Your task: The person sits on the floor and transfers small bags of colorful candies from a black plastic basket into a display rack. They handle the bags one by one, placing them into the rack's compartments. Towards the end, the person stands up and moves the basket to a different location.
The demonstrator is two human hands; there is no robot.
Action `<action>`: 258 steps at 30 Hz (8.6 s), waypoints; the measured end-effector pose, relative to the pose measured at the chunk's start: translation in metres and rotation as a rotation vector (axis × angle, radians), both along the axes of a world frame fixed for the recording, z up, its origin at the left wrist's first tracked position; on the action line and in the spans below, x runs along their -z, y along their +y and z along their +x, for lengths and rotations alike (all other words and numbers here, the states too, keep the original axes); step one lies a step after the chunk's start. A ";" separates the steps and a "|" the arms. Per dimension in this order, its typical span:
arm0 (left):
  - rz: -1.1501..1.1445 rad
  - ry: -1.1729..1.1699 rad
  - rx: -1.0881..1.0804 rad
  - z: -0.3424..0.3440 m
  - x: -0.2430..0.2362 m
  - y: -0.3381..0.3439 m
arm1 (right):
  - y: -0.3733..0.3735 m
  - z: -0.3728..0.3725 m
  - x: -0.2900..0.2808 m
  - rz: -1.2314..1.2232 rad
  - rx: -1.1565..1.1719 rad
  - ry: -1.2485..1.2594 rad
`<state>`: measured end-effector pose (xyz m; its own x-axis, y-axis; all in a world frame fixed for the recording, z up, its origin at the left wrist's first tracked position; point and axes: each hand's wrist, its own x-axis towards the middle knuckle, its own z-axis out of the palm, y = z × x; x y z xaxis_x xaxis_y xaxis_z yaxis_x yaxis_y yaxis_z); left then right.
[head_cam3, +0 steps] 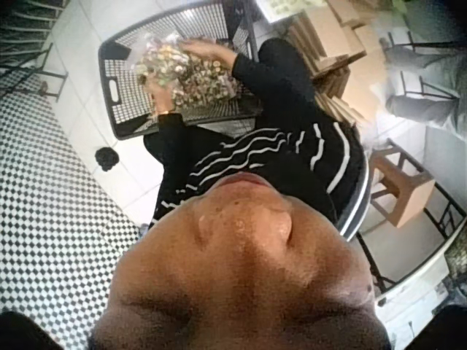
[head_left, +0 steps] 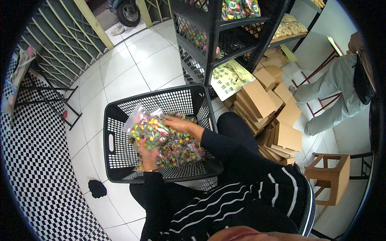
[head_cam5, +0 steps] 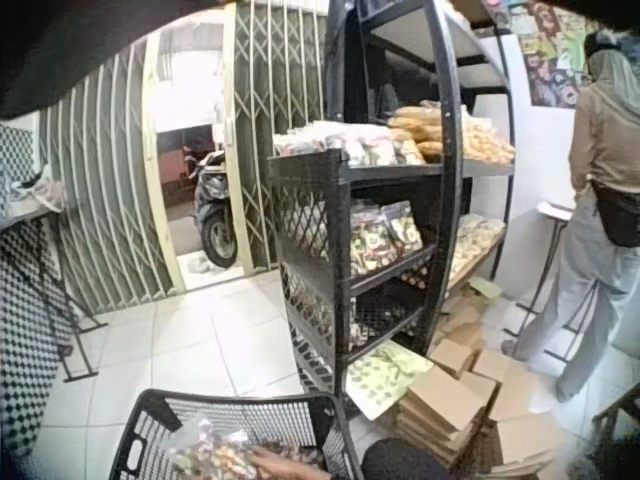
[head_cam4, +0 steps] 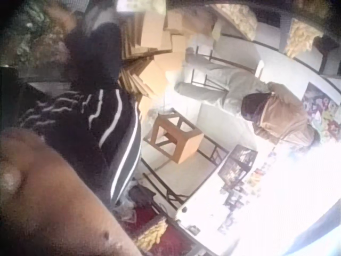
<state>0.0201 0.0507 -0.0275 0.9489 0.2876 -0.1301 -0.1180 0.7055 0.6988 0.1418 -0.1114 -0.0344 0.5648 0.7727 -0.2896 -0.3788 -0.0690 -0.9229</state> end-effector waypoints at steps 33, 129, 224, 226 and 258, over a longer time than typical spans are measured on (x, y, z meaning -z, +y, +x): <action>0.338 0.067 0.389 0.019 -0.098 -0.203 | -0.210 -0.047 -0.078 0.284 0.228 -0.030; 1.523 -0.105 0.236 0.099 -0.059 -0.245 | -0.316 0.232 -0.203 -0.137 0.540 -0.602; 1.724 0.130 0.301 0.063 -0.029 -0.257 | -0.196 0.219 -0.143 -0.744 0.840 -1.183; 1.723 0.119 0.302 0.063 -0.025 -0.257 | -0.191 0.228 -0.135 -0.709 0.863 -1.202; 1.757 0.150 0.276 0.064 -0.025 -0.256 | -0.272 0.414 -0.104 -0.422 0.720 -0.970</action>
